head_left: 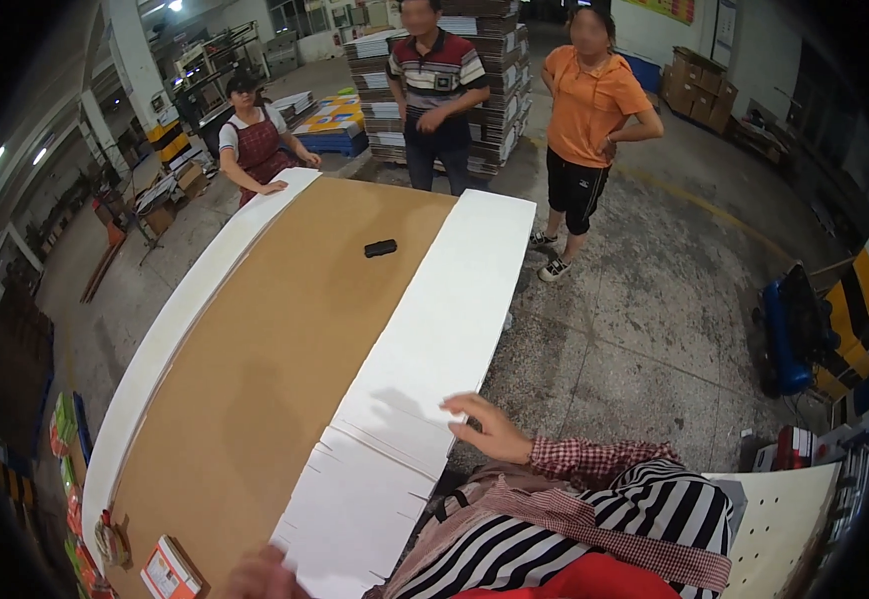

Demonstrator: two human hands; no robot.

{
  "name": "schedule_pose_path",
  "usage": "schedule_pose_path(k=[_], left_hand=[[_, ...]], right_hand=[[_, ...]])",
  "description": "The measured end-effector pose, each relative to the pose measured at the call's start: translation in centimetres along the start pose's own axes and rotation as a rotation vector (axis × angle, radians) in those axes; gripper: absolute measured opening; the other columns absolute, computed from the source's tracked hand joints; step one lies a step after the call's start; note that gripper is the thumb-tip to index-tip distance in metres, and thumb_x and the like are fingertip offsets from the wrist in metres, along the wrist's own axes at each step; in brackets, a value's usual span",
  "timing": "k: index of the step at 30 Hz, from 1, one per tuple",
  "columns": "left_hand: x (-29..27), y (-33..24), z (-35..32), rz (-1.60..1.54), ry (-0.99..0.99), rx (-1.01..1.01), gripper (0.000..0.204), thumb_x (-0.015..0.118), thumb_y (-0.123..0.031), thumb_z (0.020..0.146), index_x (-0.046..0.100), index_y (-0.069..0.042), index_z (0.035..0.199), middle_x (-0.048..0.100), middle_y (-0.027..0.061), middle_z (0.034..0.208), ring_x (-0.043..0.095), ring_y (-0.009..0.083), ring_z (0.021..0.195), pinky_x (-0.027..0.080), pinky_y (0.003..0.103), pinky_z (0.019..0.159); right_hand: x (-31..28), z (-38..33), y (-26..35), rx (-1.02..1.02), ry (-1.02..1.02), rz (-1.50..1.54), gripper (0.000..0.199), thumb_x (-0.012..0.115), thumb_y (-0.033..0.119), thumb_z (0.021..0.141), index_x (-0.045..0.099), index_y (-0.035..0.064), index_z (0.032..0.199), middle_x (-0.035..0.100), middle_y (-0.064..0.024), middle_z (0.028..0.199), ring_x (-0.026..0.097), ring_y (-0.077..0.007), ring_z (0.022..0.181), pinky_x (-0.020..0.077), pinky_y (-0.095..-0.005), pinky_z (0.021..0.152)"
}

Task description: The recorder is flipping through a stack of white paper or cardboard sheets on a large table, likely for inspection or counting.

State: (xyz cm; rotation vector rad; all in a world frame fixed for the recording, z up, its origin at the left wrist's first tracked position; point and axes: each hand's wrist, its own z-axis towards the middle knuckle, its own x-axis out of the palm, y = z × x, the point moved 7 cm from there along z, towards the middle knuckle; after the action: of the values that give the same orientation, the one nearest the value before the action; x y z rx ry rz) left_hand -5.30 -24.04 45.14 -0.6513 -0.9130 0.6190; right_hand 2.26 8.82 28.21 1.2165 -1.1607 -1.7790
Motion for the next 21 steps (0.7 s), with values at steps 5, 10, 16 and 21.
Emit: schedule_pose_path(k=[5,10,16,21], left_hand=[[-6.3,11.1,-5.9,0.469,-0.142,-0.505,0.038,0.039,-0.03,0.101,0.059,-0.003,0.118,0.066,0.0119,0.103,0.063,0.0237,0.097,0.048,0.037,0.091],[-8.8,15.9,-11.4,0.936,0.293,-0.684,0.037,0.062,-0.019,0.093,0.057,0.0,0.125,0.065,0.0137,0.111,0.061,0.0237,0.107,0.045,0.035,0.096],[-17.9,17.0,-15.0,1.556,0.404,-0.437,0.066,0.077,-0.03,0.079,0.05,-0.004,0.133,0.047,0.022,0.138,0.041,0.0398,0.13,0.033,0.049,0.106],[-22.1,19.0,-16.8,1.712,0.5,-0.302,0.09,0.08,-0.045,0.07,0.041,-0.007,0.141,0.029,0.0225,0.151,0.022,0.0421,0.142,0.021,0.058,0.111]], right_hand=[[2.5,-6.3,-13.4,0.379,0.25,-0.094,0.034,0.059,0.024,0.094,0.059,0.0058,0.123,0.055,-0.0131,0.12,0.057,-0.026,0.108,0.0473,-0.0382,0.093],[-2.2,-11.3,-20.1,0.422,0.27,-0.439,0.033,0.059,0.029,0.089,0.064,0.0065,0.114,0.06,-0.0155,0.116,0.061,-0.0299,0.104,0.0489,-0.0395,0.088],[-5.7,-16.3,-24.8,0.838,0.354,-0.638,0.029,0.058,0.031,0.088,0.068,0.0057,0.099,0.066,-0.0136,0.102,0.062,-0.0279,0.098,0.0503,-0.0399,0.083],[2.0,-6.5,-19.9,0.188,0.12,-0.556,0.03,0.063,0.023,0.087,0.062,0.0058,0.112,0.058,-0.0154,0.109,0.06,-0.0307,0.098,0.0507,-0.0404,0.082]])
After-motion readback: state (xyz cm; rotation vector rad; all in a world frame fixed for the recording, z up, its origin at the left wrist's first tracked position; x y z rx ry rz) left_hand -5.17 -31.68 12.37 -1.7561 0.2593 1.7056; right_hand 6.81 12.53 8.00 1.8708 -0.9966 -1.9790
